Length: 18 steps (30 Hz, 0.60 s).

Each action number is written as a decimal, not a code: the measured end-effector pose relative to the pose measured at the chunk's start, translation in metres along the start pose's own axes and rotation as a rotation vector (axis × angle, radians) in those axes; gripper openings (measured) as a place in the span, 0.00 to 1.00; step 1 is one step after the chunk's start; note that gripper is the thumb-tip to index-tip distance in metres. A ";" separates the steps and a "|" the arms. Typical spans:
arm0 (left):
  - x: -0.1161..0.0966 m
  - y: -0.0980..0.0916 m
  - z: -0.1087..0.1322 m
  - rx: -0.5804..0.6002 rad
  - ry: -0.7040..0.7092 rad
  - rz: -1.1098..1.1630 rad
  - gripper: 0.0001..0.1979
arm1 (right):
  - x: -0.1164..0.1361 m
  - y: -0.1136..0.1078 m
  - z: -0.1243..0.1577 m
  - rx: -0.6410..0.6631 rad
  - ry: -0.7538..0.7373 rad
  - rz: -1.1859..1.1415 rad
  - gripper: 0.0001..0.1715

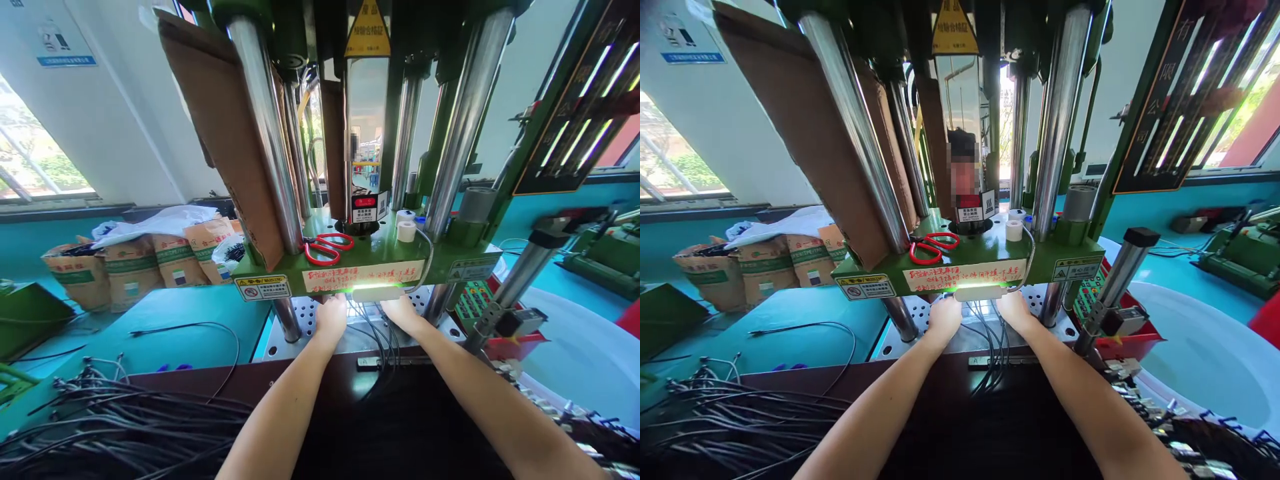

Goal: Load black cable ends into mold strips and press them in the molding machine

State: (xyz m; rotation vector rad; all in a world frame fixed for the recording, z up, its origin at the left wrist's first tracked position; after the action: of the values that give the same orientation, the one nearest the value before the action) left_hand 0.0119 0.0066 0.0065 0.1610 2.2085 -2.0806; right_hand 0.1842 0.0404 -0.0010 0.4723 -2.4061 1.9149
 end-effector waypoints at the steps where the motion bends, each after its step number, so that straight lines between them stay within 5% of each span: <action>1: -0.002 -0.003 -0.001 0.003 -0.007 0.002 0.16 | 0.003 -0.004 0.001 0.011 -0.008 0.013 0.12; 8: -0.021 -0.006 0.004 -0.081 -0.064 0.060 0.16 | 0.031 -0.015 0.010 0.059 -0.103 0.092 0.13; 18: -0.019 0.001 -0.002 -0.103 -0.034 0.107 0.14 | 0.031 -0.005 0.000 0.013 -0.109 0.046 0.09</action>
State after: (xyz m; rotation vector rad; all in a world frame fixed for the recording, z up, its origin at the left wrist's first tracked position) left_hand 0.0312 0.0090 0.0082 0.2289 2.2285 -1.8964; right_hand 0.1557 0.0327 0.0106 0.5402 -2.4933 1.9750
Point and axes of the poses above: each hand's wrist, its own z-axis away from the middle knuckle, its own y-axis out of the palm, x = y × z, the point moved 2 cm from there along -z, towards the middle knuckle, and after that the axes turned 3 degrees about x, right-handed, at the moved point
